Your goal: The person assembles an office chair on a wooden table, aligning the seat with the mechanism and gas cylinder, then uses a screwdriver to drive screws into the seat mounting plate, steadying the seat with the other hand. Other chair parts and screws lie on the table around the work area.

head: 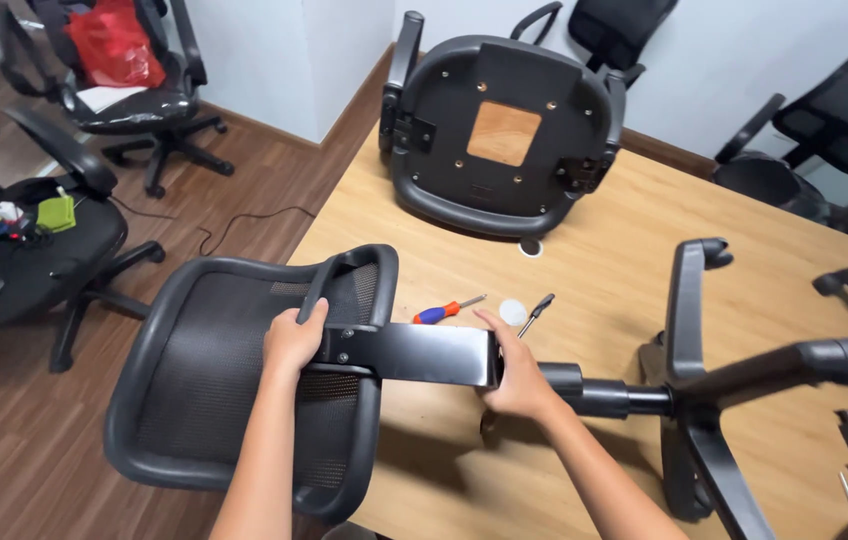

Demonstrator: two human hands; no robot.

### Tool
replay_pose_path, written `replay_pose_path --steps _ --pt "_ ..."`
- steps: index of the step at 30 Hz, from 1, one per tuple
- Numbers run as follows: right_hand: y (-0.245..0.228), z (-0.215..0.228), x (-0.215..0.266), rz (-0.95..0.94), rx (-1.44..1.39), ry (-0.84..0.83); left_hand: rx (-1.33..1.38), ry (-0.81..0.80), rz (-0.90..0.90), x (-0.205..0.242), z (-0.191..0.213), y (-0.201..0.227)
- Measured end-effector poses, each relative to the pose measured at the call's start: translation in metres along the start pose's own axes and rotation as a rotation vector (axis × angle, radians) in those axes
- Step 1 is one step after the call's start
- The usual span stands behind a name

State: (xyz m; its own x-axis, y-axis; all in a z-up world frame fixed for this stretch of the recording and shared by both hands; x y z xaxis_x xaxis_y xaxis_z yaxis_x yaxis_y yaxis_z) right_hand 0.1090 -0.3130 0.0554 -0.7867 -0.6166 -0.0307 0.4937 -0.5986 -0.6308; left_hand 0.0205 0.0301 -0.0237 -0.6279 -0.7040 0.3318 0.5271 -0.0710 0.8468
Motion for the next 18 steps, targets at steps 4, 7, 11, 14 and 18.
replay_pose_path --steps 4,7,11,14,18 --pt "0.001 -0.006 -0.001 0.205 -0.057 0.185 0.019 -0.046 0.042 0.006 0.002 0.010" --pt "0.002 -0.010 0.002 0.204 -0.027 0.226 0.027 -0.005 -0.014 0.006 0.003 0.006" --pt "-0.001 -0.009 0.001 0.123 -0.012 0.206 0.045 -0.039 -0.009 0.017 0.010 0.017" --pt "0.003 -0.013 -0.001 0.136 -0.010 0.209 0.052 -0.029 -0.058 0.028 0.017 0.016" --pt "-0.005 -0.012 0.000 0.156 -0.003 0.250 0.043 0.001 -0.106 0.050 0.030 0.005"
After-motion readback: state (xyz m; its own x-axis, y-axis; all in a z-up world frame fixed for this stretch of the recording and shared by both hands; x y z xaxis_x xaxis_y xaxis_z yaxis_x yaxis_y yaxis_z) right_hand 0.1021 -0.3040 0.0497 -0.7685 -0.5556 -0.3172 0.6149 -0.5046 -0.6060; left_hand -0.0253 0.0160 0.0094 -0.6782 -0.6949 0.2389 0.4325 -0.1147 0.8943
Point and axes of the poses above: each hand's wrist, its own x-axis away from the middle knuckle, its own z-axis out of the back of the hand, y = z × x, the point moved 3 cm from there along -x, towards the middle knuckle, and after that the axes turned 12 degrees about x, right-handed, at the moved point
